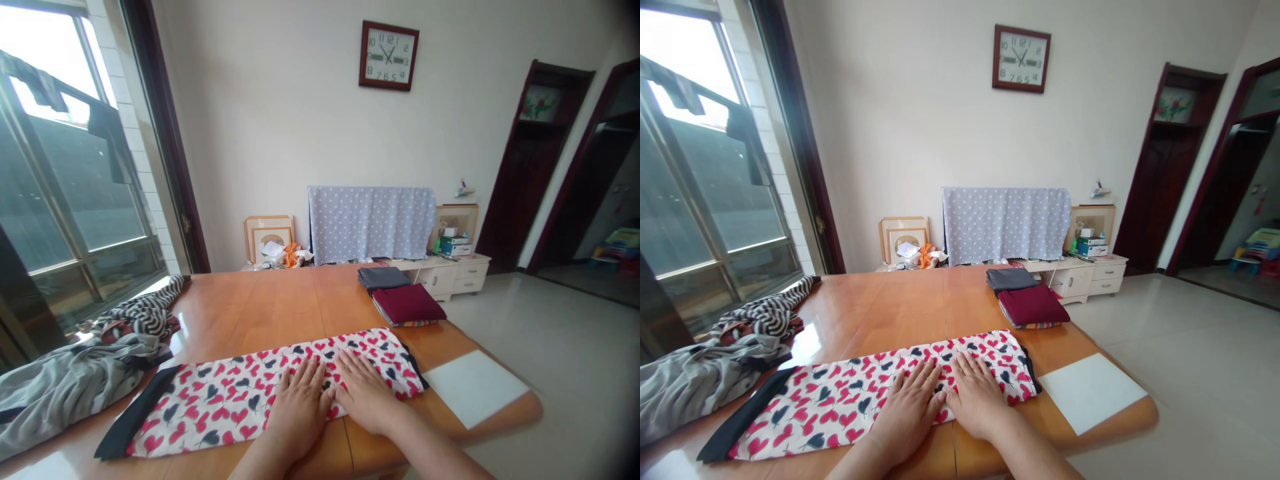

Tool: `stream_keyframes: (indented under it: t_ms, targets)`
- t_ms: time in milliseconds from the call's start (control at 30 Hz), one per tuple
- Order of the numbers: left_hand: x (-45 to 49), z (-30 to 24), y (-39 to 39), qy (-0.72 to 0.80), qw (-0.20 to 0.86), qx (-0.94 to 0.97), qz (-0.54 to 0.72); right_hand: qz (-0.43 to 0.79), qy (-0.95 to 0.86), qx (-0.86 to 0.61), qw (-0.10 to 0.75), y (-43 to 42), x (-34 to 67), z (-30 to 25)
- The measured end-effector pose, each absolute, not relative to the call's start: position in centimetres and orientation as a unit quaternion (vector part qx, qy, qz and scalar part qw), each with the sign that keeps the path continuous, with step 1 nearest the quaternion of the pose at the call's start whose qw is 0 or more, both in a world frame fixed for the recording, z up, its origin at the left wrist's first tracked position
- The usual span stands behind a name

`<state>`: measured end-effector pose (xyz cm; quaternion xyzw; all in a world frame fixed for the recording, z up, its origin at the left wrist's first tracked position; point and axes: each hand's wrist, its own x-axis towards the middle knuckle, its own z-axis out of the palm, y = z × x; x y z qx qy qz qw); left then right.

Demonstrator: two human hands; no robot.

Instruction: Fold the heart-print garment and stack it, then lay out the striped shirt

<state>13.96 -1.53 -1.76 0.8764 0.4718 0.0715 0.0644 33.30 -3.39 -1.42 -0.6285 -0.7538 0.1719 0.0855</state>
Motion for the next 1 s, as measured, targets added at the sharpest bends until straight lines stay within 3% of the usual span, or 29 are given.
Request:
stream_keyframes:
  t_ms: [167, 400, 633, 1000]
  targets:
    - [14.4, -1.4, -1.5, 0.487, 0.066, 0.869, 0.058, 0.162, -0.714, -0.666, 0.143, -2.4, 36.6, -0.1]
    - [14.5, -1.7, -1.4, 0.499, 0.062, 0.863, 0.056, 0.145, -0.675, -0.719, 0.082, -1.3, 40.0, -3.0]
    - [14.3, -1.5, -1.8, 0.498, 0.079, 0.861, 0.069, 0.095, -0.667, -0.727, 0.136, -0.2, 41.1, -2.7]
    - [12.0, -2.6, -1.5, 0.478, 0.166, 0.851, 0.139, -0.014, -0.694, -0.707, 0.133, 2.6, 45.1, -10.7]
